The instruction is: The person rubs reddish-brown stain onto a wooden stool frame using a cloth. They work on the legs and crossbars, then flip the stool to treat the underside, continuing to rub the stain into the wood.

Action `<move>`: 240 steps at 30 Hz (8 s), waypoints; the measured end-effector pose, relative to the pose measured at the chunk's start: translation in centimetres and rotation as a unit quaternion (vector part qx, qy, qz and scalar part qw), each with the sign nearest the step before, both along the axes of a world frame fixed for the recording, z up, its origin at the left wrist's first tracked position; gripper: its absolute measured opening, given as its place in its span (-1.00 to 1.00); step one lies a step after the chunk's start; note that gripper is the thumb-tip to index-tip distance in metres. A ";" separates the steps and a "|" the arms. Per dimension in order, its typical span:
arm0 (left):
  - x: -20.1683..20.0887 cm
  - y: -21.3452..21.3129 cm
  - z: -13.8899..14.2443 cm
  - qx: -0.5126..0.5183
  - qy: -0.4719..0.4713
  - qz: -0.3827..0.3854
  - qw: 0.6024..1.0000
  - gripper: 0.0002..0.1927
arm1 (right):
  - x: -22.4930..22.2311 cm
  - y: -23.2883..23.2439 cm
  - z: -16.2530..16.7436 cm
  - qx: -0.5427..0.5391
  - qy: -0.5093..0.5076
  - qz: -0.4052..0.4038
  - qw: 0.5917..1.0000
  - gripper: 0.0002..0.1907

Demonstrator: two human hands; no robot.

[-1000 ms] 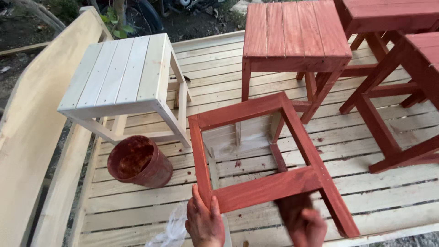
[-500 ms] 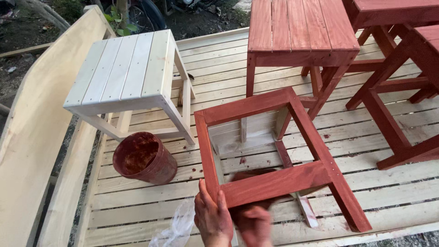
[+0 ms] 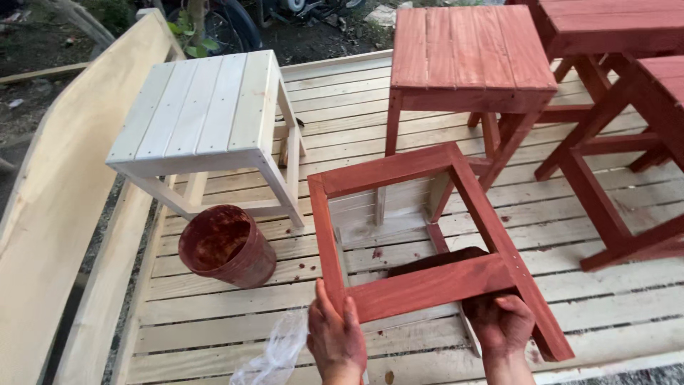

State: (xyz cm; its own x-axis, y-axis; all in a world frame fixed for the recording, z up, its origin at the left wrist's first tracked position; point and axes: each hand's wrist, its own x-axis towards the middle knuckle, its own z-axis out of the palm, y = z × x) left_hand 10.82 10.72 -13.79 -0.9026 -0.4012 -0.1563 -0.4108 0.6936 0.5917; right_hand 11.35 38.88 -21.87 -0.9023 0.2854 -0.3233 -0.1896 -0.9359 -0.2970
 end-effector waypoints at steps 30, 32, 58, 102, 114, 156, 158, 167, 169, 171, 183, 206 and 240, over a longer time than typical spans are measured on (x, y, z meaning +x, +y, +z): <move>0.1 -0.1 -0.5 0.051 0.059 -0.013 0.997 -0.20 | 0.8 -19.6 -0.8 -0.089 0.012 0.166 0.982 -0.06; 0.1 0.1 -0.5 0.062 0.032 -0.004 0.998 -0.20 | 1.9 -19.5 -0.8 -0.063 0.081 0.150 0.983 -0.02; 0.2 -0.2 -0.4 0.031 -0.004 0.013 0.999 -0.21 | -0.6 0.1 -0.5 0.016 0.056 0.034 0.998 -0.20; 0.0 -0.8 -0.3 0.007 -0.022 0.008 1.000 -0.20 | 6.4 -1.2 -0.7 0.077 0.062 -0.025 0.995 -0.09; 0.1 -0.4 0.2 0.001 -0.029 0.013 0.999 -0.20 | 0.2 -1.8 0.6 0.090 0.088 0.004 0.992 -0.09; 0.3 -0.1 0.5 0.170 0.088 0.002 0.982 -0.27 | -0.1 -20.6 0.5 -0.084 0.051 0.159 0.982 -0.18; 0.3 -0.1 0.6 0.169 0.088 0.000 0.982 -0.27 | 0.5 -20.4 -0.1 -0.091 0.077 0.168 0.978 -0.17; 0.2 0.0 0.9 0.170 0.079 -0.009 0.982 -0.26 | 2.9 -19.7 1.6 -0.047 0.112 0.207 0.971 -0.11; 0.3 -0.1 0.5 0.171 0.084 -0.011 0.982 -0.26 | 0.1 -20.1 0.3 -0.068 0.100 0.181 0.976 -0.16; 0.4 -0.1 0.3 0.181 0.076 -0.007 0.981 -0.26 | -0.5 -20.2 -0.4 -0.075 0.098 0.165 0.979 -0.21; 0.2 0.0 0.7 0.156 0.065 -0.011 0.985 -0.24 | -0.4 -20.5 1.0 -0.065 0.046 0.117 0.990 -0.31; 0.1 -0.2 -1.5 0.077 0.050 0.004 0.996 -0.21 | 3.4 -7.0 11.3 0.583 -0.075 0.198 0.784 -0.28; -0.2 -0.3 -1.4 0.148 0.074 0.067 0.984 -0.25 | -2.6 -16.3 11.5 0.870 0.112 0.386 0.287 -0.49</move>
State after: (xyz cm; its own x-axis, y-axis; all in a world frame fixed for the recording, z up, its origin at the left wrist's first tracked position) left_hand 10.65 10.46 -15.23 -0.8668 -0.4739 -0.1555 -0.3806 0.4271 0.8202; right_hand 8.79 22.61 -10.40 -0.8562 -0.4732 -0.2072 -0.3216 0.8022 -0.5030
